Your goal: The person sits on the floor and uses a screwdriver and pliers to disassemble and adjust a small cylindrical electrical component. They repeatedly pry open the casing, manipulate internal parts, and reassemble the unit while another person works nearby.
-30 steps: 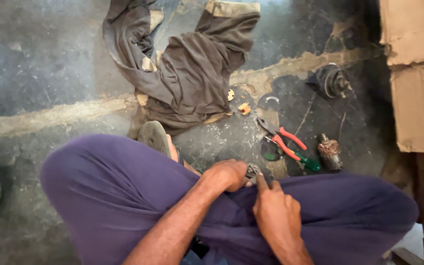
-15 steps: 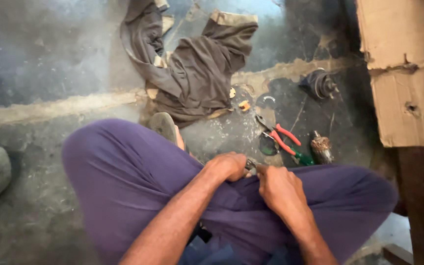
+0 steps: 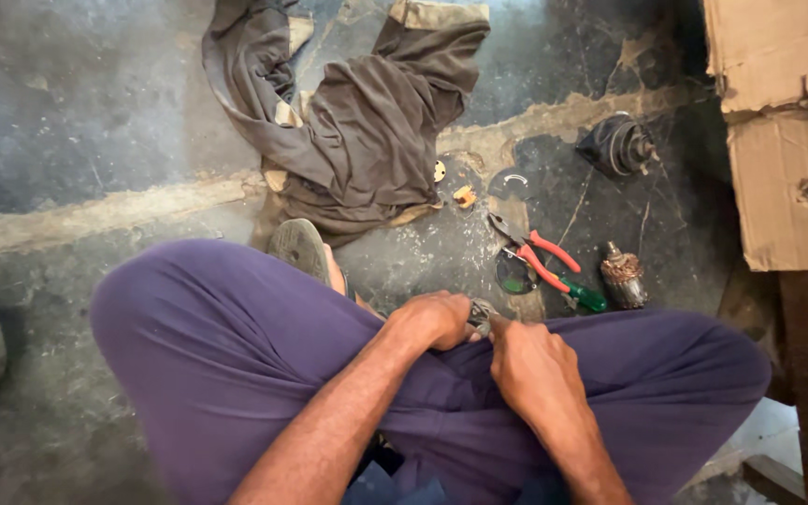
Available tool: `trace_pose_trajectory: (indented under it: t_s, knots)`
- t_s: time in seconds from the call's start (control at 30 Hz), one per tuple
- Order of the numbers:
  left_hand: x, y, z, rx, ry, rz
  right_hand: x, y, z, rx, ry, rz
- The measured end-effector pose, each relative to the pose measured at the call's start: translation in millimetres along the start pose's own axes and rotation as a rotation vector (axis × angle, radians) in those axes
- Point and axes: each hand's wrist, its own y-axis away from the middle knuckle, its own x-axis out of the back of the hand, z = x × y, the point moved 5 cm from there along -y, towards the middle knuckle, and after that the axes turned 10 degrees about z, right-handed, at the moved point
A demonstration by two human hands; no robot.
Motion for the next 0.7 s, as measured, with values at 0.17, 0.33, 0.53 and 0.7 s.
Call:
trace_pose_trajectory:
  t_s: [0.17, 0.33, 0.53, 0.7]
  knots:
    - [1.8, 1.0, -0.8, 0.013, 0.005, 0.006, 13.3, -9.8, 10.5, -0.052, -0.050, 0.034]
    - [4.3, -1.8, 1.5, 0.007, -0.020, -0.006, 14.6, -18.5, 19.3, -0.080, -0.110, -0.042]
    - [7.0, 0.6, 2.2, 0.017, 0.004, -0.022, 14.7, -16.2, 21.8, -0.072, -0.135, -0.040]
    - [10.0, 2.7, 3.8, 0.018, -0.013, -0.036, 9.2, -16.6, 25.9, -0.059, -0.133, -0.039]
